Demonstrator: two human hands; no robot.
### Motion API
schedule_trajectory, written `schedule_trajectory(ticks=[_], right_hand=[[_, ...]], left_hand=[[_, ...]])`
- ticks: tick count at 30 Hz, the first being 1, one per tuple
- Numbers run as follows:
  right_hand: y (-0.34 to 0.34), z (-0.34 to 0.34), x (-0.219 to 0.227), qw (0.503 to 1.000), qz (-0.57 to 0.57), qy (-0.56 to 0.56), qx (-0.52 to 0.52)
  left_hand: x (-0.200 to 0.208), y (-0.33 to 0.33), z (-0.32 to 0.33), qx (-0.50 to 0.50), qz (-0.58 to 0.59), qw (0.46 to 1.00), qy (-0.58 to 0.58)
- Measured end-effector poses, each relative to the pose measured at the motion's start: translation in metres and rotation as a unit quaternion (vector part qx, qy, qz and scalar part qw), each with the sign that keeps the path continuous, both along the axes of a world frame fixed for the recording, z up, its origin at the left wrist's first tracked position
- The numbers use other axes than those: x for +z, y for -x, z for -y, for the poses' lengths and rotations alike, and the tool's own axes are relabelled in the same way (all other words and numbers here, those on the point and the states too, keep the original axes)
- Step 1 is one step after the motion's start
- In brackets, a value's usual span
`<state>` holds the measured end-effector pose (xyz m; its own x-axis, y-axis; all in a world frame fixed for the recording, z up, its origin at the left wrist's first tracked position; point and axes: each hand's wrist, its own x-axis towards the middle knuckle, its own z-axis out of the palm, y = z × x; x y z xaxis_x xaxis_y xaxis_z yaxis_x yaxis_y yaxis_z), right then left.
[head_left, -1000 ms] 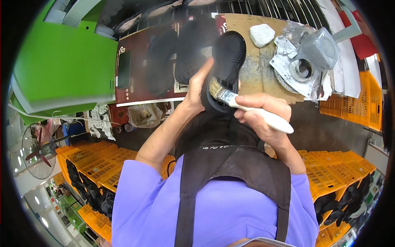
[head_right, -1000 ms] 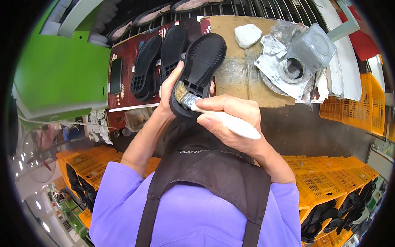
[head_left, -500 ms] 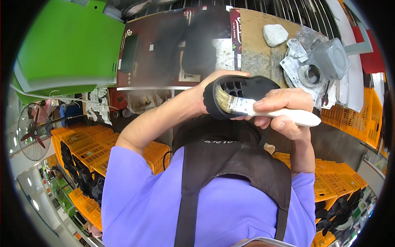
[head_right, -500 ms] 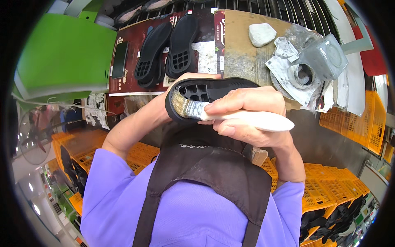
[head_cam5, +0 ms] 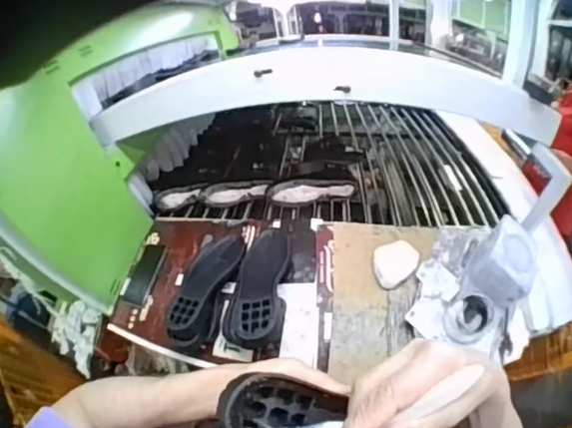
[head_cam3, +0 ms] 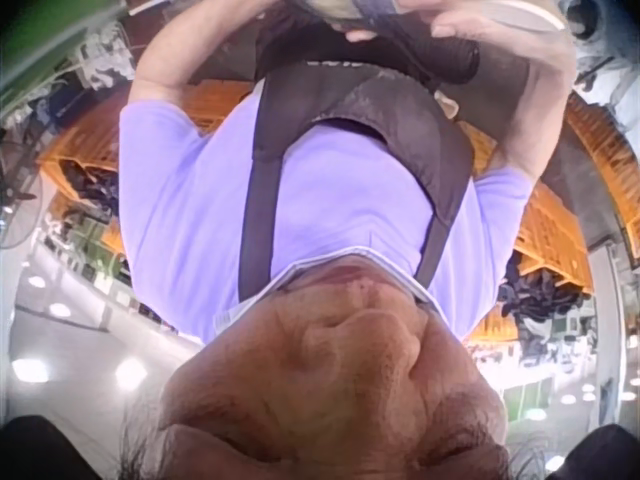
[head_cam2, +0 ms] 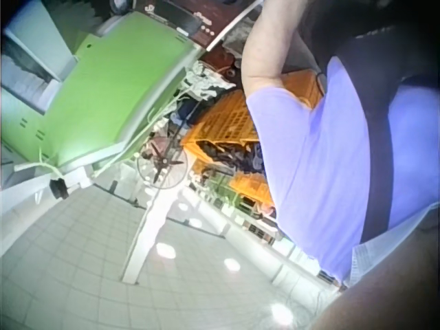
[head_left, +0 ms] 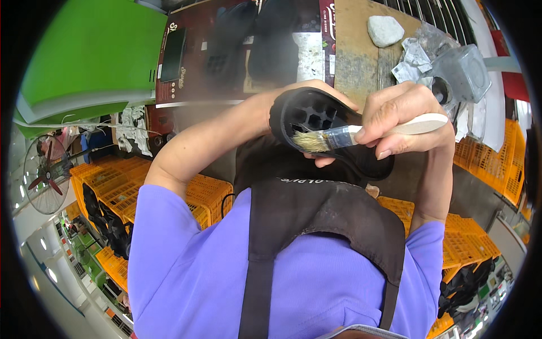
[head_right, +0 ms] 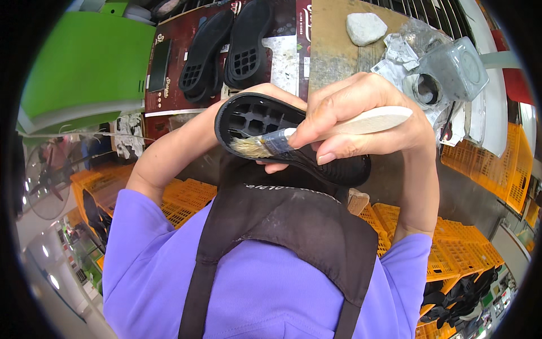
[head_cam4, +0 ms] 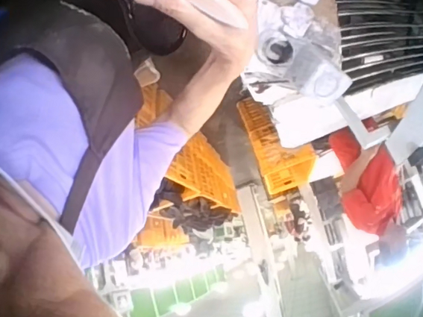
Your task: The person retrieves shoe soles from a crate, applies liquid to the soles using a brush, and places them onto a conveyor inside a machine.
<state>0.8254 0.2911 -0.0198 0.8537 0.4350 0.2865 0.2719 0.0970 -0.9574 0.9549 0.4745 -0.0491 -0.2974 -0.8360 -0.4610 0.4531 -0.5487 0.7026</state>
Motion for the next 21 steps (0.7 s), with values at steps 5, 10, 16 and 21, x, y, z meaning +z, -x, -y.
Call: schedule_trajectory(ticks=[5, 10, 16, 21], right_hand=[[0.007, 0.013, -0.004, 0.998, -0.044, 0.029, 0.021], [0.03, 0.026, -0.004, 0.993, -0.083, 0.077, -0.019], [0.072, 0.044, 0.011, 0.949, 0.014, 0.218, -0.227], [0.052, 0.0, 0.002, 0.953, 0.068, 0.17, -0.242]], left_hand=[[-0.004, -0.006, 0.002, -0.004, -0.018, 0.996, -0.093], [-0.001, -0.02, -0.001, -0.015, -0.083, 0.993, -0.077], [-0.019, -0.029, -0.015, 0.12, -0.206, 0.971, 0.023], [-0.016, -0.012, -0.008, 0.118, -0.258, 0.957, -0.056]])
